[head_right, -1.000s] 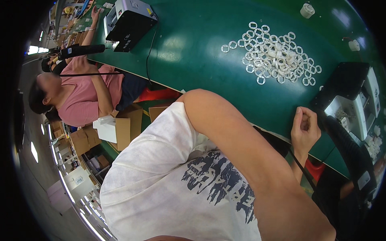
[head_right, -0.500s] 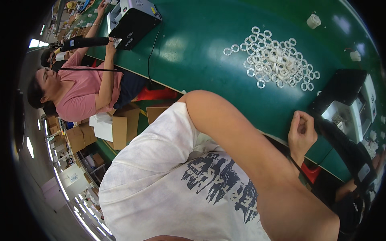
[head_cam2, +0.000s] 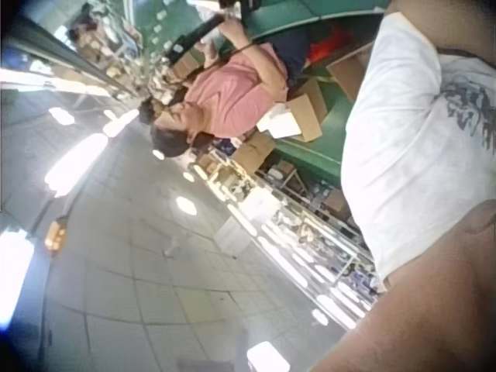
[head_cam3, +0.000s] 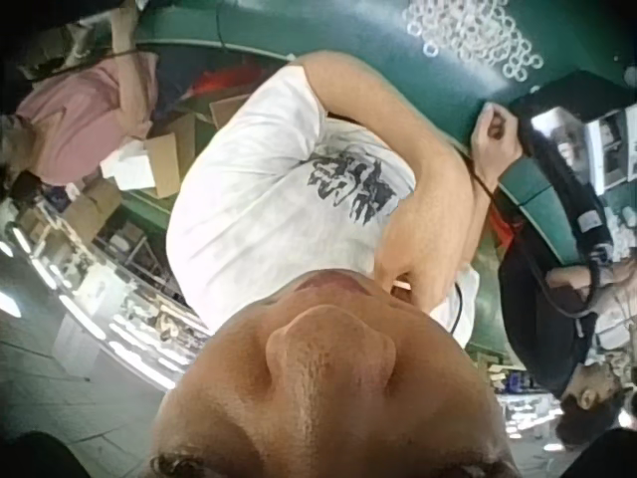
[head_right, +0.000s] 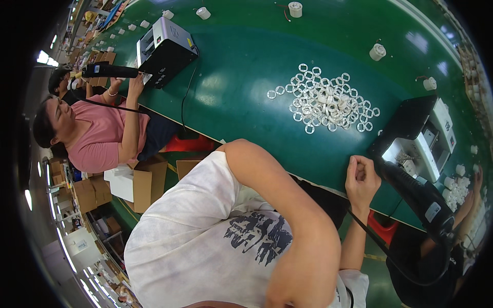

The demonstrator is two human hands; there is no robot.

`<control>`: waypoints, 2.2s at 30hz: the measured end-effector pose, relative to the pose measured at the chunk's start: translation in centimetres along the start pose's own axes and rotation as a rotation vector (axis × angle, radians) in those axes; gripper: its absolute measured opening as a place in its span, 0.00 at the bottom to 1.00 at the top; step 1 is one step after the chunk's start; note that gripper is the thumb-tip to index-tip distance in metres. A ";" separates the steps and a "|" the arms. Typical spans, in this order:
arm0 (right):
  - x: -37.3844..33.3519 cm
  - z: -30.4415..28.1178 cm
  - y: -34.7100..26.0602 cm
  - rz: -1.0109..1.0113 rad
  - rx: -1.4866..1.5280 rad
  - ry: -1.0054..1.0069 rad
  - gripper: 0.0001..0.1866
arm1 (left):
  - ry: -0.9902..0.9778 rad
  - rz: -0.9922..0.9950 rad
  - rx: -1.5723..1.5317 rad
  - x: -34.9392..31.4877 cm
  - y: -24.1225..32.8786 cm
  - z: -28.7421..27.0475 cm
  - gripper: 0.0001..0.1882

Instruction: The person assembles small plastic and metal electronic components on a factory workbench using an electric screwdriver.

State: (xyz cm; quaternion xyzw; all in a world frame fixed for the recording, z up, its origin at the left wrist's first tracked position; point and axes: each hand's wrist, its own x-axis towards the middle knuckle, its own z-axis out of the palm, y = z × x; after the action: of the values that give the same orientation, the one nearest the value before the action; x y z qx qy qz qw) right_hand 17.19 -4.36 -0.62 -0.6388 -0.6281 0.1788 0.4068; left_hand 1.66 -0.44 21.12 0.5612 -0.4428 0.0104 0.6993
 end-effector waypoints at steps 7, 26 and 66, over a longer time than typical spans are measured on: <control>-0.3 0.0 -0.5 0.015 -0.026 -0.016 0.03 | -0.008 -0.047 0.121 -0.1 -0.6 0.0 0.13; -0.1 -0.3 -0.1 0.012 -0.051 0.020 0.04 | -0.032 -0.010 0.211 -0.4 -0.5 0.5 0.15; 0.2 -0.4 -0.6 0.056 -0.028 -0.042 0.04 | -0.140 -0.141 0.233 -1.6 0.6 -0.4 0.19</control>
State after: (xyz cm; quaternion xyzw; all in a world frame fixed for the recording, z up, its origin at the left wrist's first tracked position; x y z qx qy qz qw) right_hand 17.12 -4.37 0.13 -0.6580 -0.6206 0.1947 0.3794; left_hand 0.58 0.86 20.58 0.6676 -0.4457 -0.0268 0.5958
